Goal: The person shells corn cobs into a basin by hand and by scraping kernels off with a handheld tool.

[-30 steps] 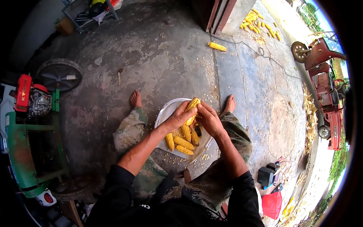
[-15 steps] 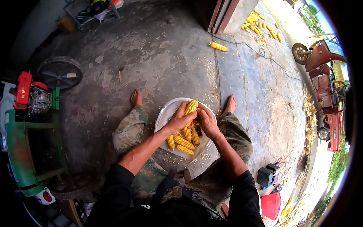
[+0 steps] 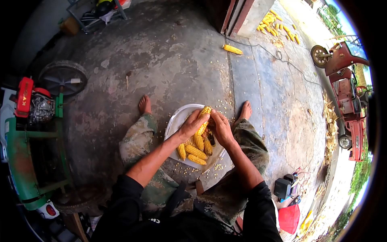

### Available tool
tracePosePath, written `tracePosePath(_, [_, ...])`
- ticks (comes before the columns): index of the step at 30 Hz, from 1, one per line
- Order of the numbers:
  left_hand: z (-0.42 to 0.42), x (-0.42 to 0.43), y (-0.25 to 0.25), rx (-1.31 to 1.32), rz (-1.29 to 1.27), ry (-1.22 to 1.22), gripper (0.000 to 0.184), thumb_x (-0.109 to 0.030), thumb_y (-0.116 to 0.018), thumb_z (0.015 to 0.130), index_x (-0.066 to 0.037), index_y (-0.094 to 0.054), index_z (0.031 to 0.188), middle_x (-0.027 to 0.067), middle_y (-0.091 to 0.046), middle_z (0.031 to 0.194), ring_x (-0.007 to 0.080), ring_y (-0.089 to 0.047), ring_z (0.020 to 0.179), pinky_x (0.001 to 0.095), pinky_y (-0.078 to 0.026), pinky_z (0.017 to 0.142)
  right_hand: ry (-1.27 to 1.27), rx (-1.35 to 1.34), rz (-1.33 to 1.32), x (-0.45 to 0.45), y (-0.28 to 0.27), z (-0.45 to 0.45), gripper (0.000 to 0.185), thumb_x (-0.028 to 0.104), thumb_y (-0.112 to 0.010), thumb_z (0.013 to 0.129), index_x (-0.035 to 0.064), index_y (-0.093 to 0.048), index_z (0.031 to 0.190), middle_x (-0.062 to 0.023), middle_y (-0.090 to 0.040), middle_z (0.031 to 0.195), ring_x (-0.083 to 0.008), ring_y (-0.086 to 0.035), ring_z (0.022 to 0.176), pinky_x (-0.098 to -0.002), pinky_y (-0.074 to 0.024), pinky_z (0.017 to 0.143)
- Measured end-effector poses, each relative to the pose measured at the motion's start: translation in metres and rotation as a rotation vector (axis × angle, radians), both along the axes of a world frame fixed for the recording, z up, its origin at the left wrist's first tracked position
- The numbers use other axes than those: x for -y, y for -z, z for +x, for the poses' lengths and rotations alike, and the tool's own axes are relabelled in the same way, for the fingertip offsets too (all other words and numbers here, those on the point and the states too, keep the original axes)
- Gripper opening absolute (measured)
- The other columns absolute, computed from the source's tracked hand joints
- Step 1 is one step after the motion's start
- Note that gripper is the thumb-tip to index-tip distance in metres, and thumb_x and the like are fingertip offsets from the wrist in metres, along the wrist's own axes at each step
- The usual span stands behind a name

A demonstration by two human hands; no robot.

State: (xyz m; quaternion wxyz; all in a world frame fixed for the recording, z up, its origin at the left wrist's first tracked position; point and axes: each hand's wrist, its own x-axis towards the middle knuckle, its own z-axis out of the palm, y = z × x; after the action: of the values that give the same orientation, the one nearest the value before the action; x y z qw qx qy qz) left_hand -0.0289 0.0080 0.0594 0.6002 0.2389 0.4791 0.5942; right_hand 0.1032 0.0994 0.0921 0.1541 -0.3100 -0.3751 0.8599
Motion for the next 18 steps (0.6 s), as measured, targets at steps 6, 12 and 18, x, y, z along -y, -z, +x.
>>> tracePosePath(6, [0.009, 0.005, 0.014, -0.085, 0.071, -0.09, 0.035, -0.019, -0.06, 0.097, -0.003, -0.053, 0.127, 0.0017, -0.058, 0.111, 0.0093, -0.056, 0.102, 0.025, -0.047, 0.089, -0.015, 0.032, 0.253, 0.003, 0.022, 0.003, 0.037, 0.032, -0.043, 0.106, -0.0019, -0.056, 0.114, -0.0064, -0.062, 0.092, -0.0142, -0.062, 0.078, -0.0291, -0.0532, 0.068])
tracePosePath(12, [0.005, 0.003, 0.008, -0.117, -0.018, -0.044, 0.038, -0.015, -0.063, 0.094, -0.002, -0.052, 0.127, 0.0034, -0.058, 0.111, 0.011, -0.058, 0.101, 0.0263, -0.05, 0.085, -0.009, -0.005, 0.191, 0.004, 0.013, 0.004, 0.042, 0.032, -0.046, 0.104, -0.0046, -0.054, 0.123, -0.0053, -0.06, 0.096, -0.0134, -0.06, 0.085, -0.029, -0.052, 0.075])
tracePosePath(18, [-0.002, 0.005, -0.006, -0.001, -0.016, -0.009, 0.041, -0.015, -0.065, 0.09, -0.002, -0.052, 0.127, 0.0032, -0.06, 0.108, 0.0108, -0.06, 0.094, 0.0251, -0.052, 0.074, -0.099, 0.052, 0.186, -0.001, 0.017, 0.002, 0.041, 0.029, -0.047, 0.104, -0.0047, -0.052, 0.127, -0.0064, -0.061, 0.101, -0.0135, -0.061, 0.087, -0.0292, -0.0516, 0.078])
